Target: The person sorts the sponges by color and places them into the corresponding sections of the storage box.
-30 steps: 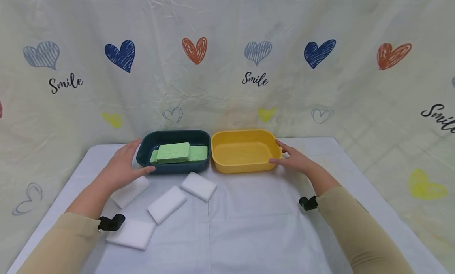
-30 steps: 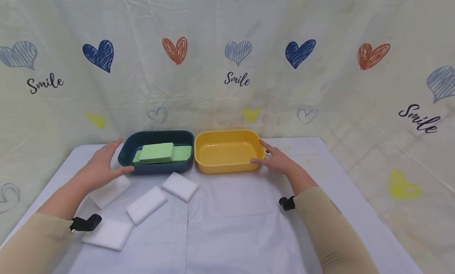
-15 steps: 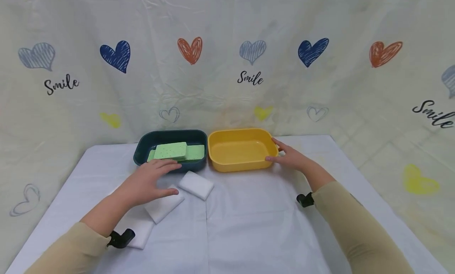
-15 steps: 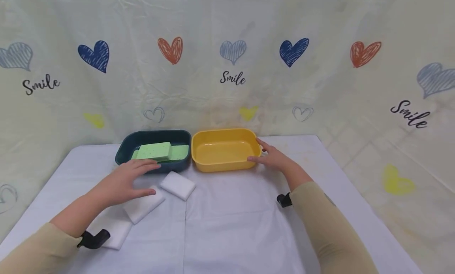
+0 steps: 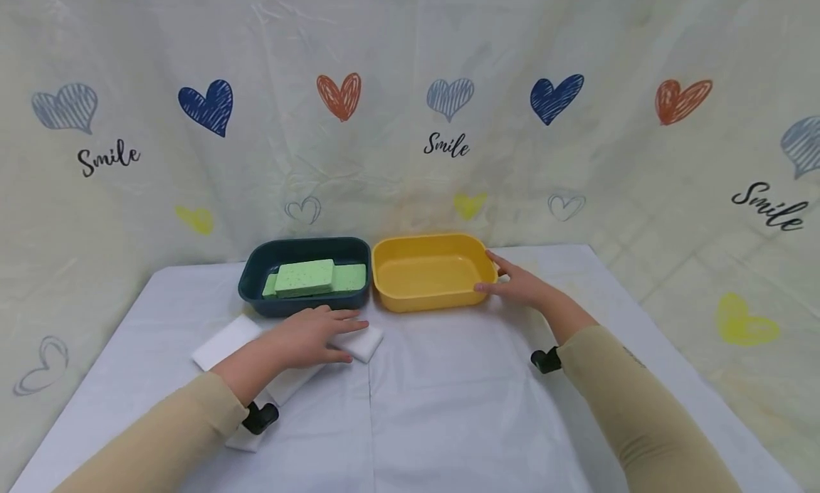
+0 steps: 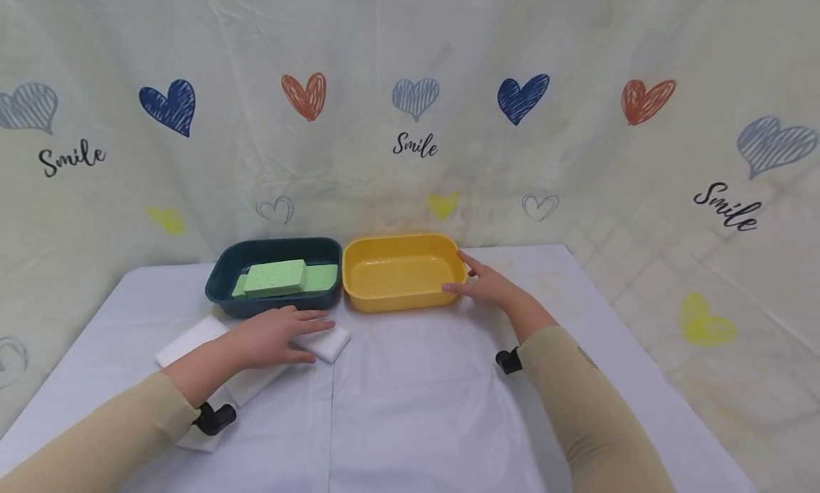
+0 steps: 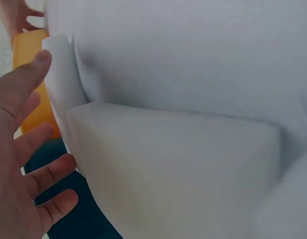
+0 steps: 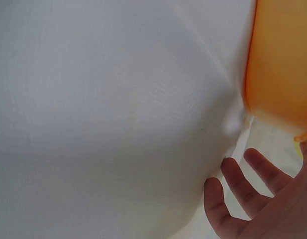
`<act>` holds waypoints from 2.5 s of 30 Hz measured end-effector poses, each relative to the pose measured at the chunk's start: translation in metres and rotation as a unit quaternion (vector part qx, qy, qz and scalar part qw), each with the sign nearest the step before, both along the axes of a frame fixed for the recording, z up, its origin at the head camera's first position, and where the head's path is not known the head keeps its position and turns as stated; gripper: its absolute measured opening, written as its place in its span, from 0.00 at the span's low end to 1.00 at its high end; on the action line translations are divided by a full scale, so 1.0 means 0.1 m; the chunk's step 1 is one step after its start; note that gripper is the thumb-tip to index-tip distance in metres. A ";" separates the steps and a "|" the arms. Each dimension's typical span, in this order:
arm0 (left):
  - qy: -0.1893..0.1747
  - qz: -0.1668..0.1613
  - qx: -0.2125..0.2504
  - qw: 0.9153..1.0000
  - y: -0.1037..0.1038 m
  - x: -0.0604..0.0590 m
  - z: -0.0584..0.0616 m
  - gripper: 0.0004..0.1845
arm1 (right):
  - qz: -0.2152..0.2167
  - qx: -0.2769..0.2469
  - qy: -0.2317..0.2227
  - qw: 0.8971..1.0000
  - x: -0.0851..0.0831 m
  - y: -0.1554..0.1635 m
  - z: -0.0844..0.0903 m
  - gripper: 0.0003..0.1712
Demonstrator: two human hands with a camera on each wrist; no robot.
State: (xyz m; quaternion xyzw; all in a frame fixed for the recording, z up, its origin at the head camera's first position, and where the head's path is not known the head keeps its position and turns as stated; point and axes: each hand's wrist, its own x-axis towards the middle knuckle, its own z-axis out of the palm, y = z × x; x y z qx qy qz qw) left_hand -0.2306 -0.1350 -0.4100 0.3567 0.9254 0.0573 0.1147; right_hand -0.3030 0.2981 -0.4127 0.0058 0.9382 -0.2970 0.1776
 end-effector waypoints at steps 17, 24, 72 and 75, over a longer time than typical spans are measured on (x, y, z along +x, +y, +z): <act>0.008 0.022 -0.016 1.000 0.19 -0.09 -0.03 0.30 | 0.018 0.000 0.011 1.000 0.00 0.02 -0.01 0.63; 0.006 0.021 -0.017 1.000 0.20 -0.04 -0.02 0.31 | 0.001 -0.001 0.001 1.000 -0.01 0.00 -0.05 0.63; 0.043 0.110 0.112 0.987 0.05 -0.16 0.34 0.35 | -0.001 -0.002 0.002 1.000 0.03 0.03 -0.02 0.63; 0.028 0.125 0.109 0.986 0.17 -0.29 0.37 0.37 | -0.003 -0.001 0.000 1.000 0.03 0.02 -0.01 0.63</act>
